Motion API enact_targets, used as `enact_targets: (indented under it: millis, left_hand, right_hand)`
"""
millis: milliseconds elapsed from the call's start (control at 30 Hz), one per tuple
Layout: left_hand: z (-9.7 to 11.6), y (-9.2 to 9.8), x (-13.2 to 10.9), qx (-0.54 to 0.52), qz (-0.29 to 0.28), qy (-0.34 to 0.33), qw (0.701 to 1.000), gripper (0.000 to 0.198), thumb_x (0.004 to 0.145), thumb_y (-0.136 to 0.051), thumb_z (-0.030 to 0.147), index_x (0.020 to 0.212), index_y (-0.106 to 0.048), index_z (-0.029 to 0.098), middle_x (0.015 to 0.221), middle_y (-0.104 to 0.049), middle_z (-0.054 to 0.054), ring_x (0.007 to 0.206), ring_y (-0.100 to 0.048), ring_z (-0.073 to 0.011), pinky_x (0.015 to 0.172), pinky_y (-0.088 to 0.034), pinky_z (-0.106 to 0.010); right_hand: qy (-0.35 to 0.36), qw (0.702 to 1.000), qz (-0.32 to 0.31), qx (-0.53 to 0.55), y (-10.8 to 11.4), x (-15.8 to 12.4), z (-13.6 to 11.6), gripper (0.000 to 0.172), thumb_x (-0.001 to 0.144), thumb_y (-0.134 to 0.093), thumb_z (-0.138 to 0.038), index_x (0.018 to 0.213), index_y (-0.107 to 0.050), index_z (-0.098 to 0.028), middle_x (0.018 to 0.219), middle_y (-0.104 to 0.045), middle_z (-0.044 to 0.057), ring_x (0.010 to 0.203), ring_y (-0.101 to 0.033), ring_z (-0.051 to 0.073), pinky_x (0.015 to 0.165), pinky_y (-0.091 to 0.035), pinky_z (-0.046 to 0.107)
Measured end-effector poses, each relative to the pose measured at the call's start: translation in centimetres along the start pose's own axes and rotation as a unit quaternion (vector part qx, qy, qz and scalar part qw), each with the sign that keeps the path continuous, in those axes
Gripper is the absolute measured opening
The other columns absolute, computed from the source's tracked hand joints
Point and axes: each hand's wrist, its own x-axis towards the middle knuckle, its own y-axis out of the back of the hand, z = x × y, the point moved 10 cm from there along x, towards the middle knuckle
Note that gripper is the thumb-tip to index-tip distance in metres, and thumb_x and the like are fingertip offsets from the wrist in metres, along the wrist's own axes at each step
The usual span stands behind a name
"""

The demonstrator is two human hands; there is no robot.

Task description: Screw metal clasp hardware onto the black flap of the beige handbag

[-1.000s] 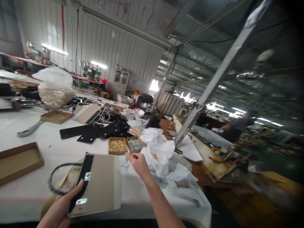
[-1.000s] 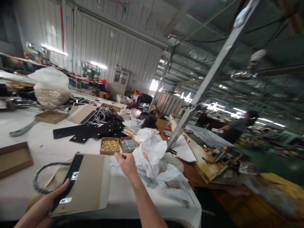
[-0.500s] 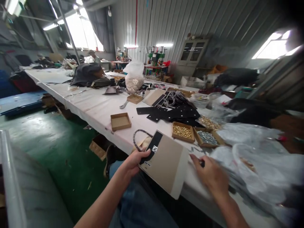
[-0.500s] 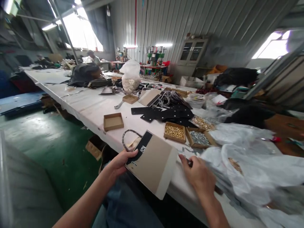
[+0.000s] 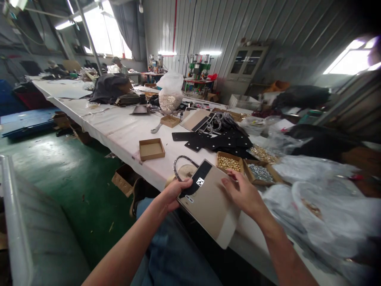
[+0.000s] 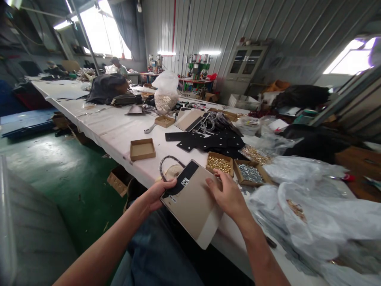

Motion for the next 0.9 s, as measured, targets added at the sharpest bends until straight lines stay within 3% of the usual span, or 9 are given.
enact_targets:
  millis: [67,133,233,300,467,567,667,767,900]
  left_hand:
    - [0.7,-0.2,-0.5,0.024,0.0,-0.009,1.0,0.049,0.088,-0.101,0.038,0.122,-0.082,0.008,0.107,-0.087,-0.019,0.088,-0.084,-0.0265,0.087,-0.069,-0.035]
    - [1.2,-0.9,-1.4,0.065,-0.029,-0.001,0.997,0.055,0.087,-0.102,0.044,0.124,-0.083,0.009,0.112,-0.087,-0.019,0.091,-0.083,-0.026,0.088,-0.068,-0.034]
    - [2.0,-2.5,-3.0,0.156,-0.092,0.013,0.983,0.062,0.088,-0.101,0.05,0.133,-0.085,0.011,0.12,-0.087,-0.018,0.095,-0.082,-0.0231,0.088,-0.066,-0.03]
    - [2.8,-3.7,-3.9,0.222,-0.127,0.003,0.967,0.066,0.09,-0.099,0.051,0.142,-0.083,0.015,0.128,-0.087,-0.016,0.104,-0.082,-0.0235,0.094,-0.064,-0.027]
    - [4.3,-5.6,-5.4,0.386,-0.155,-0.016,0.909,0.072,0.101,-0.087,0.051,0.164,-0.069,0.022,0.147,-0.082,-0.013,0.137,-0.076,-0.0337,0.12,-0.058,-0.04]
    - [5.7,-5.8,-6.8,0.478,-0.116,-0.063,0.868,0.07,0.104,-0.082,0.05,0.167,-0.066,0.022,0.151,-0.08,-0.014,0.146,-0.071,-0.0386,0.132,-0.052,-0.051]
    - [6.7,-6.4,-9.0,0.513,-0.111,-0.124,0.842,0.064,0.097,-0.09,0.044,0.155,-0.076,0.023,0.159,-0.075,-0.014,0.156,-0.063,-0.0412,0.142,-0.042,-0.053]
    - [6.6,-6.4,-11.2,0.549,-0.094,-0.149,0.817,0.041,0.091,-0.096,0.031,0.13,-0.086,0.026,0.135,-0.085,-0.009,0.133,-0.076,-0.038,0.131,-0.054,-0.049]
    - [6.6,-6.3,-13.6,0.631,-0.053,-0.236,0.737,0.017,0.097,-0.091,0.023,0.112,-0.084,0.025,0.112,-0.084,-0.005,0.109,-0.077,-0.0289,0.106,-0.058,-0.04]
  right_hand:
    - [-0.06,0.995,-0.078,0.019,-0.8,1.7,1.4,0.069,0.106,-0.072,-0.081,0.145,-0.078,-0.024,0.137,-0.08,0.017,0.122,-0.076,0.044,0.108,-0.058,0.057]
    - [-0.101,0.979,-0.172,0.038,-1.4,2.3,2.5,0.067,0.104,-0.074,-0.086,0.127,-0.087,-0.025,0.121,-0.085,0.015,0.111,-0.08,0.043,0.098,-0.062,0.054]
    - [-0.142,0.92,-0.338,0.137,-2.9,0.4,3.0,0.07,0.105,-0.074,-0.089,0.111,-0.091,-0.021,0.112,-0.085,0.018,0.105,-0.081,0.045,0.089,-0.066,0.05]
    - [-0.152,0.875,-0.387,0.248,-3.5,-1.4,2.3,0.066,0.103,-0.084,-0.083,0.119,-0.091,-0.019,0.12,-0.084,0.021,0.113,-0.08,0.048,0.095,-0.068,0.053]
    - [-0.154,0.815,-0.321,0.456,-4.5,-4.3,0.4,0.052,0.105,-0.093,-0.064,0.135,-0.086,-0.022,0.133,-0.081,0.022,0.12,-0.079,0.046,0.105,-0.066,0.055]
    - [-0.149,0.824,-0.238,0.492,-4.2,-4.8,0.0,0.047,0.101,-0.099,-0.056,0.135,-0.086,-0.026,0.128,-0.082,0.016,0.112,-0.081,0.039,0.1,-0.066,0.047]
    - [-0.111,0.855,-0.153,0.483,-2.8,-5.1,-0.5,0.048,0.091,-0.109,-0.053,0.127,-0.087,-0.03,0.123,-0.081,0.011,0.108,-0.078,0.034,0.096,-0.064,0.039]
    - [-0.054,0.868,-0.1,0.483,-1.3,-5.7,-1.4,0.045,0.085,-0.113,-0.053,0.112,-0.085,-0.031,0.118,-0.078,0.007,0.105,-0.074,0.031,0.09,-0.062,0.036]
    - [-0.005,0.881,-0.034,0.471,0.9,-7.3,-1.5,0.041,0.085,-0.115,-0.05,0.106,-0.085,-0.033,0.1,-0.074,0.005,0.094,-0.073,0.03,0.079,-0.061,0.036]
